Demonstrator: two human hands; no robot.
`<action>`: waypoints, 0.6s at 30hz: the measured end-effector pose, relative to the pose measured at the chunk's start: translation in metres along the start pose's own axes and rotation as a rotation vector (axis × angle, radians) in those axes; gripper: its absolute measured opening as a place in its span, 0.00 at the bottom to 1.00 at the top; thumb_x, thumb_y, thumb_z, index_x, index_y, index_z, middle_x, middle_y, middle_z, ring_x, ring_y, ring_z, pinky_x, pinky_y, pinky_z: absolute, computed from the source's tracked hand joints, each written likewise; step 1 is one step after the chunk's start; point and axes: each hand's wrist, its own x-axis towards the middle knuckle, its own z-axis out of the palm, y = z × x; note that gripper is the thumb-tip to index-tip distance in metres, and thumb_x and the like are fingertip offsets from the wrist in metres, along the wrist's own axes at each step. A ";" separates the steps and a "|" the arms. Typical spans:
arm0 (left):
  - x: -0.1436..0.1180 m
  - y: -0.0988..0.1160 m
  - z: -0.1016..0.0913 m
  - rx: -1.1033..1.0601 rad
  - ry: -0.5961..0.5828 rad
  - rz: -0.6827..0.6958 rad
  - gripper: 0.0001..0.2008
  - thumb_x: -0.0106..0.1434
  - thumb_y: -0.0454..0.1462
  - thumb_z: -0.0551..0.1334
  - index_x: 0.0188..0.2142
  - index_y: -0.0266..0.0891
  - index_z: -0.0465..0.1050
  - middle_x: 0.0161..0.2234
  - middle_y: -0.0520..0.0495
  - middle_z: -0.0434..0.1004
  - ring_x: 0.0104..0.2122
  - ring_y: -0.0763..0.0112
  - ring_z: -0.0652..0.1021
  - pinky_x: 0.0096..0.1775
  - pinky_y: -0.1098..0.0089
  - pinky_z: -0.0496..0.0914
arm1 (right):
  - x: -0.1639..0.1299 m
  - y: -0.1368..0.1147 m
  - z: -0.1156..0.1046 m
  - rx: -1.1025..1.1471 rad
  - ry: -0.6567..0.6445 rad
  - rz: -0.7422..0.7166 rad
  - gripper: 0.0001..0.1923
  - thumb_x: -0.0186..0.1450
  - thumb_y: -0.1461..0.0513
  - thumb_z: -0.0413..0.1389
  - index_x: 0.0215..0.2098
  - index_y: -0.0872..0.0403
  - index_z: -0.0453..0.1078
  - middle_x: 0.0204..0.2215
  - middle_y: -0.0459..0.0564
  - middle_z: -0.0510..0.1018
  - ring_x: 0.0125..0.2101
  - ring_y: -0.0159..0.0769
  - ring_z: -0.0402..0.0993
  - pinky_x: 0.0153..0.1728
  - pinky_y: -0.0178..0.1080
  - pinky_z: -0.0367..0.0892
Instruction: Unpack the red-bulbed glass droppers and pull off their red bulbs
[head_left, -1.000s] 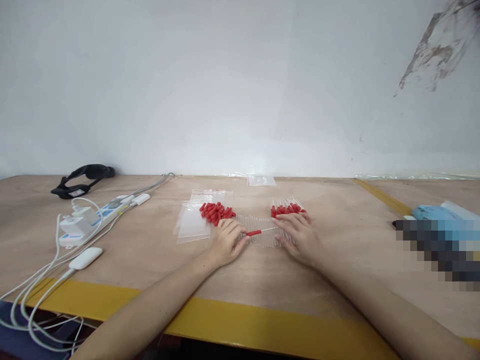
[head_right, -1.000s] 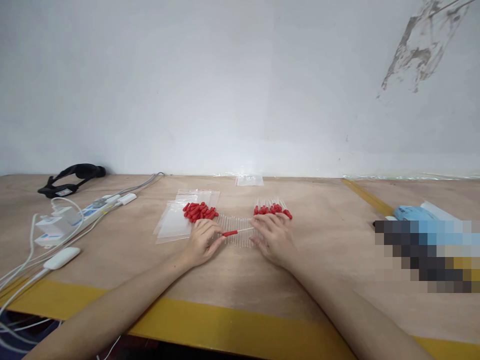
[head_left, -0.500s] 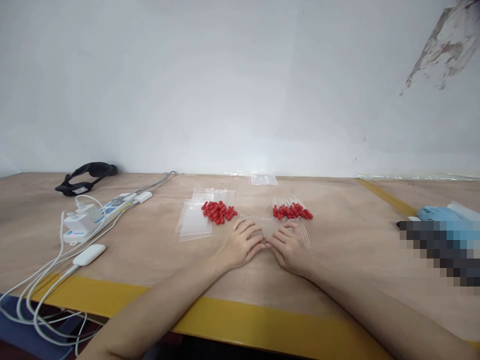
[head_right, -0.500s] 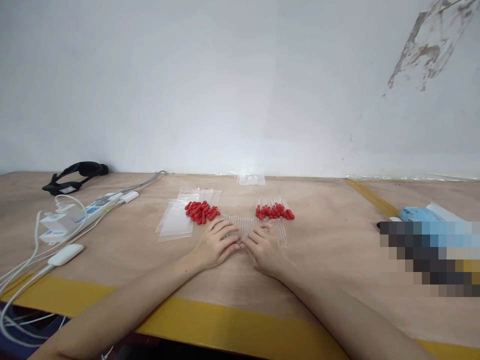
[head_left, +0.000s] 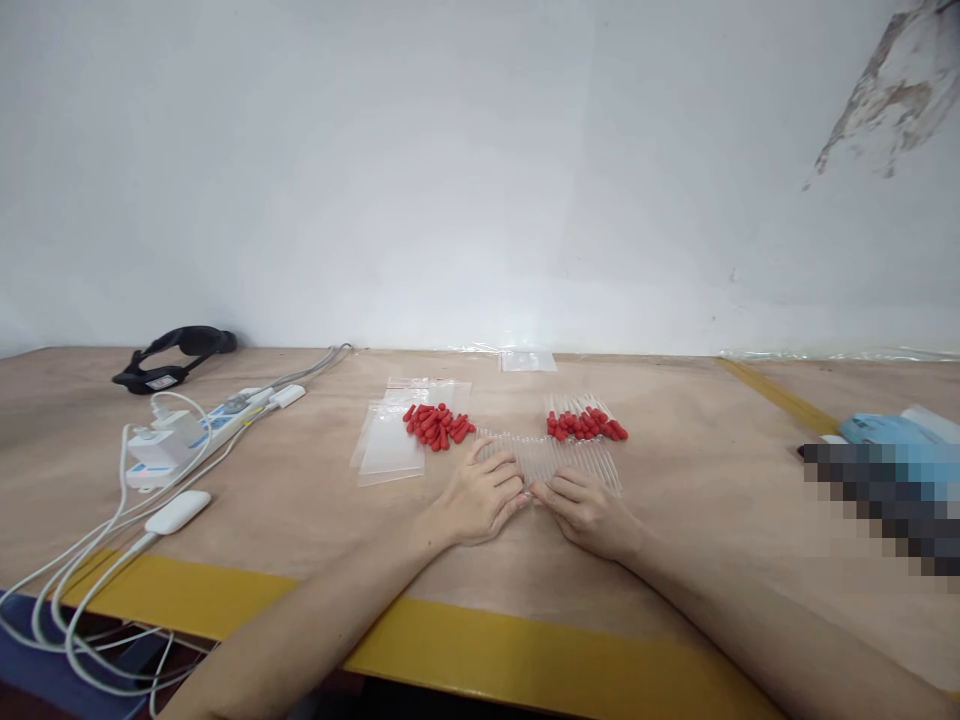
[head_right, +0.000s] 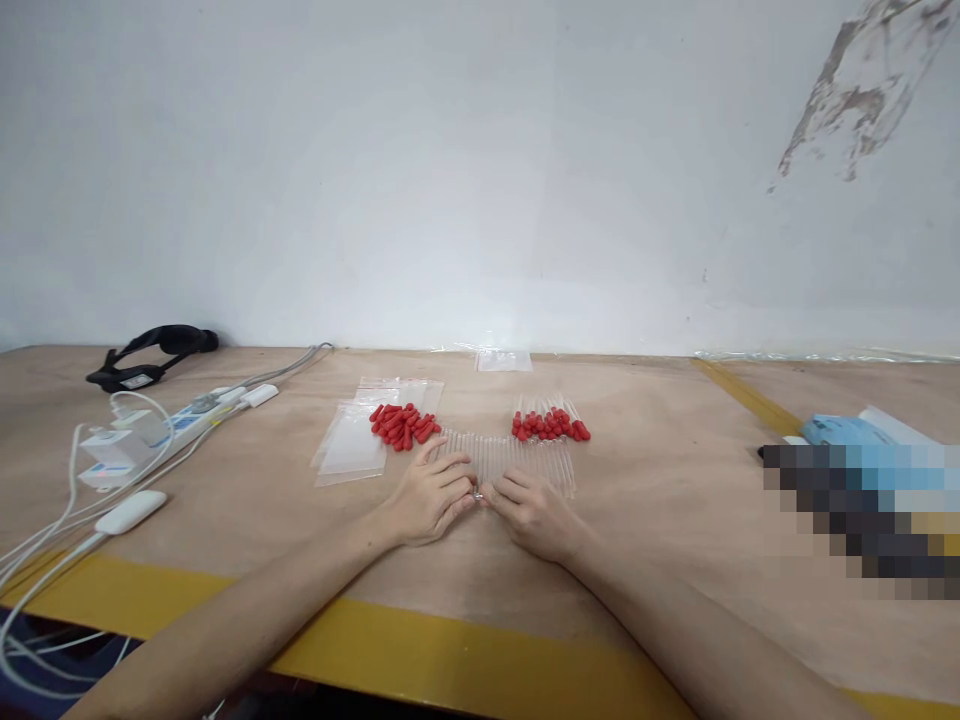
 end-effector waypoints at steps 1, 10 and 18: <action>0.000 0.000 0.000 -0.011 0.003 0.001 0.11 0.64 0.37 0.48 0.31 0.38 0.68 0.33 0.49 0.75 0.44 0.67 0.69 0.55 0.55 0.47 | -0.001 0.001 0.000 -0.013 0.002 -0.017 0.11 0.64 0.68 0.44 0.36 0.59 0.68 0.21 0.47 0.66 0.24 0.31 0.58 0.25 0.35 0.57; -0.003 0.000 -0.002 -0.083 0.016 -0.006 0.11 0.64 0.36 0.48 0.31 0.39 0.67 0.32 0.50 0.75 0.42 0.68 0.70 0.55 0.55 0.48 | -0.003 0.006 -0.008 -0.043 0.058 -0.141 0.14 0.63 0.70 0.44 0.44 0.58 0.66 0.25 0.50 0.72 0.27 0.33 0.65 0.29 0.38 0.63; -0.018 -0.012 -0.006 -0.078 0.005 -0.114 0.13 0.64 0.35 0.45 0.32 0.40 0.67 0.32 0.49 0.73 0.42 0.67 0.69 0.53 0.56 0.51 | -0.016 0.021 -0.021 -0.002 0.122 -0.001 0.15 0.63 0.68 0.45 0.44 0.54 0.67 0.31 0.50 0.74 0.34 0.34 0.68 0.37 0.40 0.65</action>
